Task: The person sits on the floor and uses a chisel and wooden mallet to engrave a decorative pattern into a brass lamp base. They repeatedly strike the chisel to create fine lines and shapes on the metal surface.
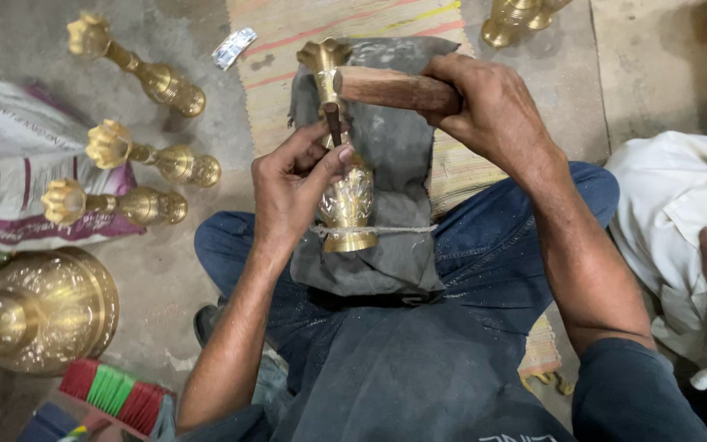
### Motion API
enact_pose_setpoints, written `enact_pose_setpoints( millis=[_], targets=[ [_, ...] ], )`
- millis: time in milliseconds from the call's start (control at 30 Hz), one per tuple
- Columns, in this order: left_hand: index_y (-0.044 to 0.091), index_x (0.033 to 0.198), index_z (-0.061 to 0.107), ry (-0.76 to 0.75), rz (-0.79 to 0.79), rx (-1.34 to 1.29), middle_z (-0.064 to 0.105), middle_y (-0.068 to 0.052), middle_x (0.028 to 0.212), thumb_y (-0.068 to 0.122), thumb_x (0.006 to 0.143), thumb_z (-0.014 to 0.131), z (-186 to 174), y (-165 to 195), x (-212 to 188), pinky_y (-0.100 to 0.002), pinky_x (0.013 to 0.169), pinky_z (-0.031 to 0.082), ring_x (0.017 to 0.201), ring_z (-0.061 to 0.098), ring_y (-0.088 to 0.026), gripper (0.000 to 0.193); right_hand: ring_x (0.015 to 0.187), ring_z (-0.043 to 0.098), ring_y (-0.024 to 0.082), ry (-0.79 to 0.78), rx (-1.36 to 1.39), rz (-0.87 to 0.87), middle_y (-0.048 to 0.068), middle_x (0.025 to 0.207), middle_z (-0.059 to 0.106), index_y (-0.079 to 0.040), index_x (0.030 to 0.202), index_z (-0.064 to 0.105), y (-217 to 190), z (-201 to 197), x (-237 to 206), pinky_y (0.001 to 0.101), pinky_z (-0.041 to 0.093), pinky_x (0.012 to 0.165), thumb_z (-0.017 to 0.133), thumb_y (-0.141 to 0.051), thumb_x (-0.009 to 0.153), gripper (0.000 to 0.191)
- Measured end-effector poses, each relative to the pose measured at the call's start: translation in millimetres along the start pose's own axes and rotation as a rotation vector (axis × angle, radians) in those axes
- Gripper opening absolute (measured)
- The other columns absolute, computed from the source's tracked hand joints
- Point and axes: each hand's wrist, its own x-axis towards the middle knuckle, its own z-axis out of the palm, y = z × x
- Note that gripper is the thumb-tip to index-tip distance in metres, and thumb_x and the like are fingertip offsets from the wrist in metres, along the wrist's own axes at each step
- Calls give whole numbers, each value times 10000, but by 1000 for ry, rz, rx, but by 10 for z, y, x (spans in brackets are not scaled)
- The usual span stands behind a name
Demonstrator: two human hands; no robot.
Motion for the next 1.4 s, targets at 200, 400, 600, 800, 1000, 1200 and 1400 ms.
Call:
enact_pose_setpoints(
  millis=[200, 400, 600, 800, 1000, 1200, 1400],
  targets=[
    [-30, 1273, 684, 37, 10, 62, 714, -25, 754, 78, 981, 771, 39, -33, -11, -241, 662, 620, 741, 692, -56, 323, 888, 680, 391, 3, -211, -80, 156, 904, 675, -34, 1150, 621, -145, -77, 100, 503, 499, 768, 837, -109, 872, 360],
    [-14, 1295, 692, 75, 32, 27, 692, -25, 744, 78, 988, 759, 59, -8, -44, -244, 660, 613, 740, 693, -48, 328, 805, 659, 371, 79, -96, 118, 147, 838, 624, -31, 1025, 586, -255, -238, 264, 491, 501, 737, 859, -185, 942, 324],
    [-20, 1268, 698, 89, 53, 116, 695, -30, 728, 80, 981, 777, 53, -2, -41, -247, 646, 594, 710, 671, -54, 314, 849, 668, 431, 42, -181, -234, 188, 879, 662, -16, 1042, 606, -326, -379, 330, 512, 498, 698, 801, -58, 824, 295],
    [-38, 1252, 688, 77, 10, 59, 690, -19, 743, 87, 975, 777, 51, -3, -52, -250, 662, 614, 735, 702, -52, 317, 807, 680, 395, -25, -161, -142, 161, 818, 650, -18, 1013, 595, -303, -327, 312, 511, 503, 682, 793, -85, 893, 241],
    [-38, 1257, 695, 71, 53, 132, 692, -2, 746, 74, 971, 782, 32, 1, -47, -253, 639, 604, 719, 687, -49, 319, 889, 697, 372, -28, -258, -161, 130, 863, 673, -53, 1058, 585, -251, -281, 270, 492, 524, 753, 814, -134, 946, 267],
    [-22, 1271, 708, 68, 48, 75, 667, -23, 753, 79, 986, 783, 23, 33, -59, -242, 656, 615, 725, 668, -54, 311, 856, 699, 387, -56, -204, -139, 153, 887, 686, -30, 1067, 566, -292, -284, 212, 508, 521, 709, 808, -71, 840, 335],
    [-7, 1241, 712, 78, 123, 270, 723, -26, 750, 96, 958, 814, 63, 83, -83, -241, 635, 539, 713, 700, -55, 318, 910, 675, 389, -11, -196, -85, 157, 921, 658, -32, 1106, 546, -247, -238, 157, 508, 496, 756, 845, -124, 926, 361]
  ],
)
